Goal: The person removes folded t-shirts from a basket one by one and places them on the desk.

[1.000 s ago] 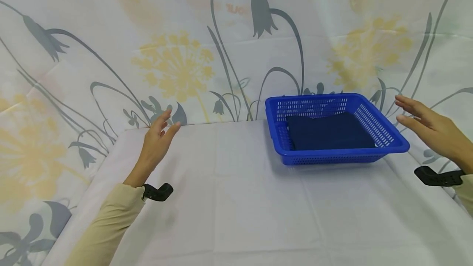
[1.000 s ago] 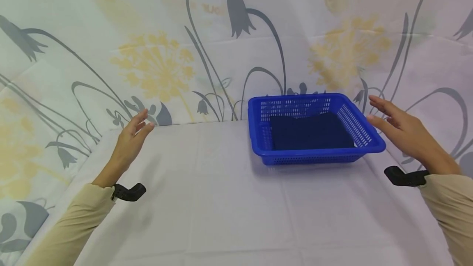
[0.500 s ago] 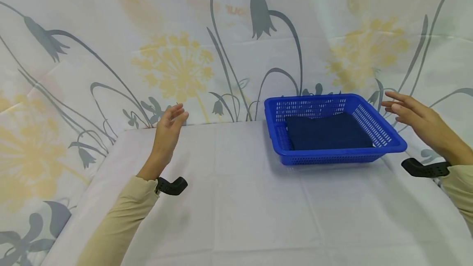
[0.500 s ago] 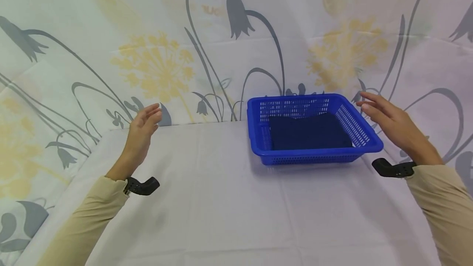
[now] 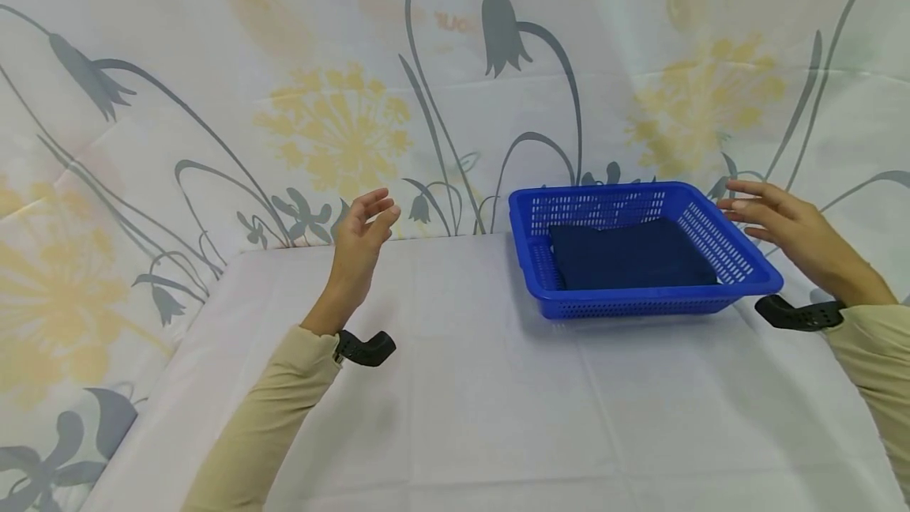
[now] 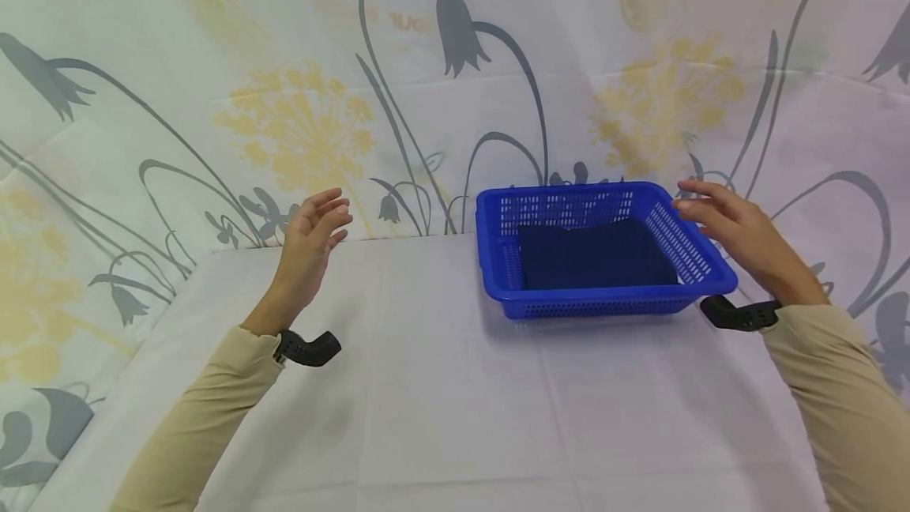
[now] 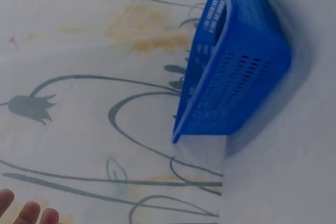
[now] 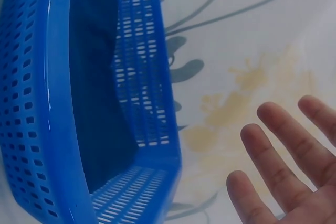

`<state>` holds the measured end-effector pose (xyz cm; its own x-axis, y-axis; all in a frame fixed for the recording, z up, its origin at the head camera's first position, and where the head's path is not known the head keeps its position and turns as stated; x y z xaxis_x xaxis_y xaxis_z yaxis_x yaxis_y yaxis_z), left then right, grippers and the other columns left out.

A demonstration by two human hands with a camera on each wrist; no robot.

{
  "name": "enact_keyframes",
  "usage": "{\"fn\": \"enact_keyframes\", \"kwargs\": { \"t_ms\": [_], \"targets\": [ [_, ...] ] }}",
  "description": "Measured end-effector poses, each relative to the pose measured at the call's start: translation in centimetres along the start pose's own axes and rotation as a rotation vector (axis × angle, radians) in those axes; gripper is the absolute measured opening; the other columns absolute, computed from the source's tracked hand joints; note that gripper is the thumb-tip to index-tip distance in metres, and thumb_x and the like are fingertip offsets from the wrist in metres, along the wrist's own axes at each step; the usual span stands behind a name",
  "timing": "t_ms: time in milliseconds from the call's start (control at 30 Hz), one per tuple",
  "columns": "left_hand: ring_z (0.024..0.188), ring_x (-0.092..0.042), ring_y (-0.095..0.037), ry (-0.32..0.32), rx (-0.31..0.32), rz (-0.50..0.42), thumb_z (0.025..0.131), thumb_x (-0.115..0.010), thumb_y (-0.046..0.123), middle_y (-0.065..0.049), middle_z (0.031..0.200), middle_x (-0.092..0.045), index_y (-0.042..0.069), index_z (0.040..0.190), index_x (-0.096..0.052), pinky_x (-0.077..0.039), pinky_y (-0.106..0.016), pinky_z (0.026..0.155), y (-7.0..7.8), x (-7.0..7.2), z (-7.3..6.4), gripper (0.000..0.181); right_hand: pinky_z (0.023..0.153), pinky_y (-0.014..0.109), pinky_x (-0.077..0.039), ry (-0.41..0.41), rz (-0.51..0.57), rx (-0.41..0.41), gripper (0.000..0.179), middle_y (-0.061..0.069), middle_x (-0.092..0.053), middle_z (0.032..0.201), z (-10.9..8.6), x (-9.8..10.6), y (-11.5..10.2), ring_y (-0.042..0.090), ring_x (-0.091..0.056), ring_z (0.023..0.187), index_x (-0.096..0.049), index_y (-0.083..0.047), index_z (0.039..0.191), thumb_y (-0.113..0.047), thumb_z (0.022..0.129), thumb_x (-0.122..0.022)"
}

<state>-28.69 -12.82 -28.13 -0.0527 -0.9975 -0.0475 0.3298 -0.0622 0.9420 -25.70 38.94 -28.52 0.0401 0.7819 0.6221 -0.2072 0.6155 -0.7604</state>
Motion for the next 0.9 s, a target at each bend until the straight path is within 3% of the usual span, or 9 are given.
{"fn": "enact_keyframes", "kwargs": {
  "t_ms": [100,200,400,600,900],
  "targets": [
    [0.108,-0.050,-0.026,-0.016,0.001,-0.030,0.096,-0.058,0.013,-0.013,0.126,-0.047,0.000,0.137,-0.045,-0.039,-0.037,0.098,-0.1,-1.0,0.2,0.045,0.104,0.023,-0.032,-0.003,-0.008,-0.008,0.053,-0.013,-0.046,0.126,0.2,0.0,0.2,-0.004,-0.042,0.111,-0.028,-0.015,0.153,-0.032,0.105,-0.041],
    [0.108,-0.050,-0.025,-0.038,0.011,-0.052,0.096,-0.059,0.012,-0.013,0.126,-0.048,0.001,0.138,-0.044,-0.040,-0.037,0.097,-0.2,-1.9,0.5,0.047,0.091,0.011,-0.038,-0.019,0.002,-0.021,0.052,-0.018,-0.046,0.123,0.4,0.0,0.3,-0.007,-0.043,0.109,-0.029,-0.017,0.152,-0.030,0.104,-0.044],
    [0.114,-0.052,-0.025,-0.098,0.067,-0.056,0.095,-0.060,0.012,-0.012,0.127,-0.048,0.005,0.142,-0.037,-0.040,-0.039,0.098,-0.9,-3.8,0.9,0.053,0.084,0.011,-0.042,-0.053,0.019,-0.045,0.048,-0.016,-0.047,0.122,0.7,-0.2,0.5,-0.007,-0.046,0.105,-0.033,-0.016,0.147,-0.028,0.103,-0.048],
    [0.116,-0.051,-0.030,-0.106,0.108,-0.069,0.095,-0.060,0.011,-0.014,0.126,-0.049,0.004,0.141,-0.039,-0.041,-0.043,0.099,-1.8,-5.5,1.5,0.051,0.079,0.008,-0.040,-0.079,-0.010,-0.054,0.051,-0.012,-0.045,0.125,1.2,-0.1,0.9,-0.009,-0.047,0.103,-0.034,-0.007,0.146,-0.030,0.103,-0.049],
    [0.102,-0.053,-0.023,-0.117,0.184,-0.133,0.093,-0.062,0.010,-0.012,0.116,-0.052,0.003,0.138,-0.040,-0.044,-0.041,0.095,-2.9,-8.1,2.4,0.050,0.078,0.008,-0.042,-0.092,-0.039,-0.057,0.049,-0.007,-0.045,0.127,1.9,-0.3,1.5,-0.011,-0.048,0.100,-0.041,0.000,0.139,-0.030,0.102,-0.050]
  ]
}}
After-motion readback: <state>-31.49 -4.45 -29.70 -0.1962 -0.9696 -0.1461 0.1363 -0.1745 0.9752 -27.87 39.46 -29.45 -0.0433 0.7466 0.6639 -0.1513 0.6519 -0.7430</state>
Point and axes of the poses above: each hand's wrist, its own z-axis towards the middle knuckle, its own x-axis out of the back of the hand, y = z × x, the point moved 5 cm from there along z, towards the middle knuckle
